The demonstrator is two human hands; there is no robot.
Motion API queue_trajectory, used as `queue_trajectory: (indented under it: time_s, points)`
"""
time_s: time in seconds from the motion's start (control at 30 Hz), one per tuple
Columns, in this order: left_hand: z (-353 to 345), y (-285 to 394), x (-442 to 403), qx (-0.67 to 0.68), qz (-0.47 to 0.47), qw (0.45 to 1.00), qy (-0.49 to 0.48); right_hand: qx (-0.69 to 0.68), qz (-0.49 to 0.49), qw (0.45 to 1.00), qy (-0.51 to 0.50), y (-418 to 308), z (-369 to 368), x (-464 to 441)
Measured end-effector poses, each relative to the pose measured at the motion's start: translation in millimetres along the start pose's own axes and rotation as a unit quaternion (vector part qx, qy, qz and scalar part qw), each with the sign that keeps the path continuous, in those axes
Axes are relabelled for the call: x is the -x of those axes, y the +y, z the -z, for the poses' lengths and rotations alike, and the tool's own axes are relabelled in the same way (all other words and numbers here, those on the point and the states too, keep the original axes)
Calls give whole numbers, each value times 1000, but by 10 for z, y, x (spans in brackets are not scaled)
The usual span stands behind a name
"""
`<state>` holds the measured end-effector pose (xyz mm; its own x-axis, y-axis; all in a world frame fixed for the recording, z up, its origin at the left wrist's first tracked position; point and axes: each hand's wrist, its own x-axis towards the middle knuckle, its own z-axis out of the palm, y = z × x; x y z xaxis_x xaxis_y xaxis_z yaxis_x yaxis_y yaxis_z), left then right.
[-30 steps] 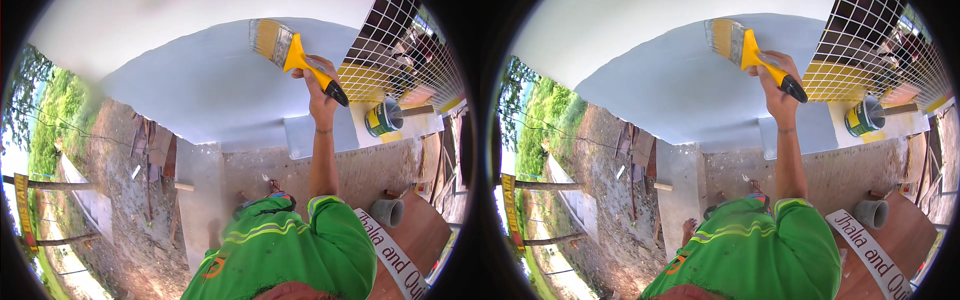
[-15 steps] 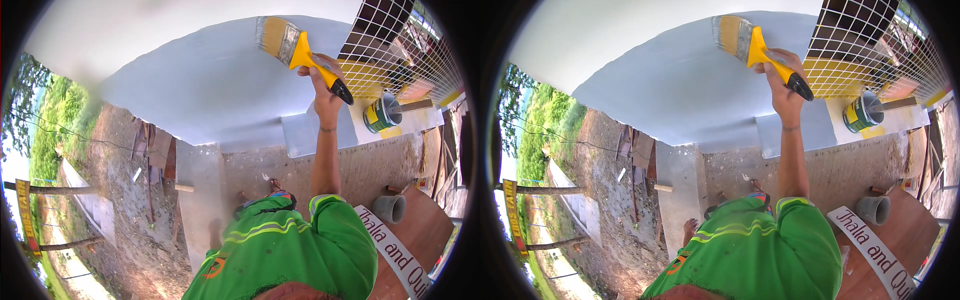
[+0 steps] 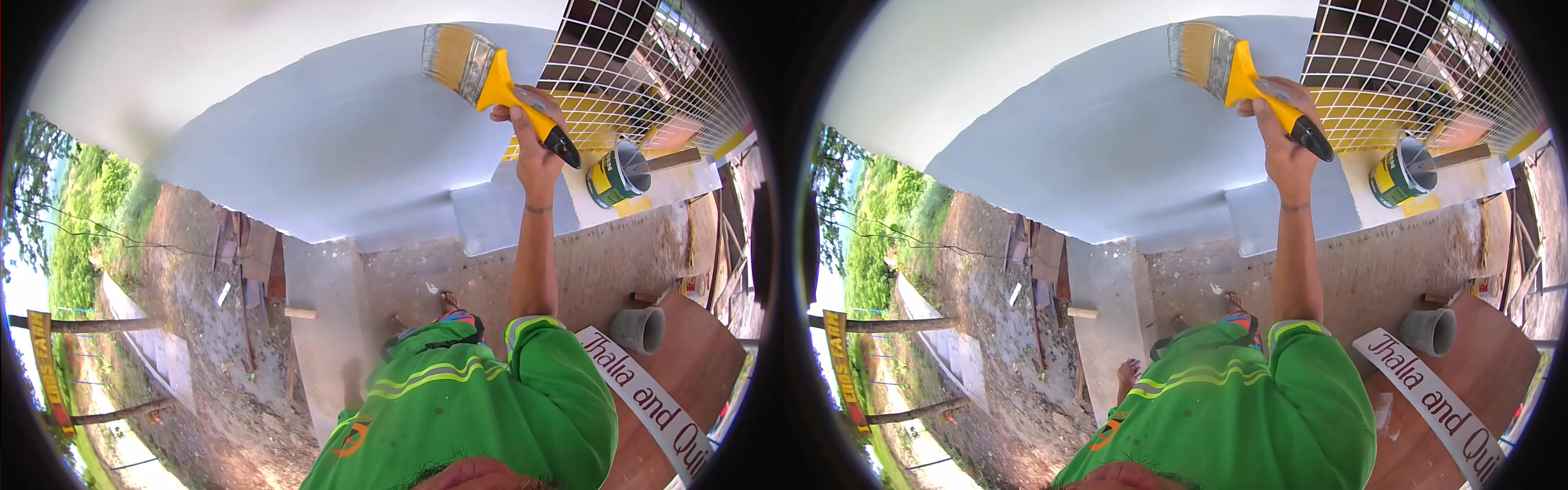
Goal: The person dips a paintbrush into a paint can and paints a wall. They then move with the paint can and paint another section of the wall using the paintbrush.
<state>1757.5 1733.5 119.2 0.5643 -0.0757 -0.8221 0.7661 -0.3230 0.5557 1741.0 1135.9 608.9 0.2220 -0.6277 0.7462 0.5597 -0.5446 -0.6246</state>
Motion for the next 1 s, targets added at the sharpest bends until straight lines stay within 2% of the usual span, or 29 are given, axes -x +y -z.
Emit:
queue_trajectory:
  time_s: [0.03, 0.23, 0.33, 0.43, 0.53, 0.63, 0.73, 0.83, 0.93, 1.0]
  points:
    - [-1, 40, 15, 17, 24, 1000, -4, 2, 3, 1000, 1, 3, 17, -6]
    - [-38, 59, 35, 13, 25, 1000, -2, 8, 12, 1000, 11, 29, 125, -29]
    - [72, -151, -236, -174, -99, 979, -44, 15, 18, 1000, 12, 27, 173, -43]
    - [37, -115, -205, -163, -107, 980, -37, 16, 16, 1000, 20, 17, 210, -52]
    - [-42, 69, -34, 5, 19, 1000, -7, 21, 13, 999, 23, 7, 243, -66]
    - [-12, -48, -177, -152, -77, 985, -27, 29, 15, 999, 23, 17, 300, -76]
    - [30, -100, -239, -155, -115, 980, -46, 37, 13, 999, 24, 9, 344, -81]
    - [-25, 30, -98, 6, 18, 1000, -12, 45, 16, 999, 26, -12, 383, -98]
    - [64, -168, -338, -180, -147, 972, -43, 47, 23, 998, 31, -49, 407, -111]
    - [-45, -38, -118, -85, -75, 993, -21, 54, 31, 997, 34, -61, 439, -120]
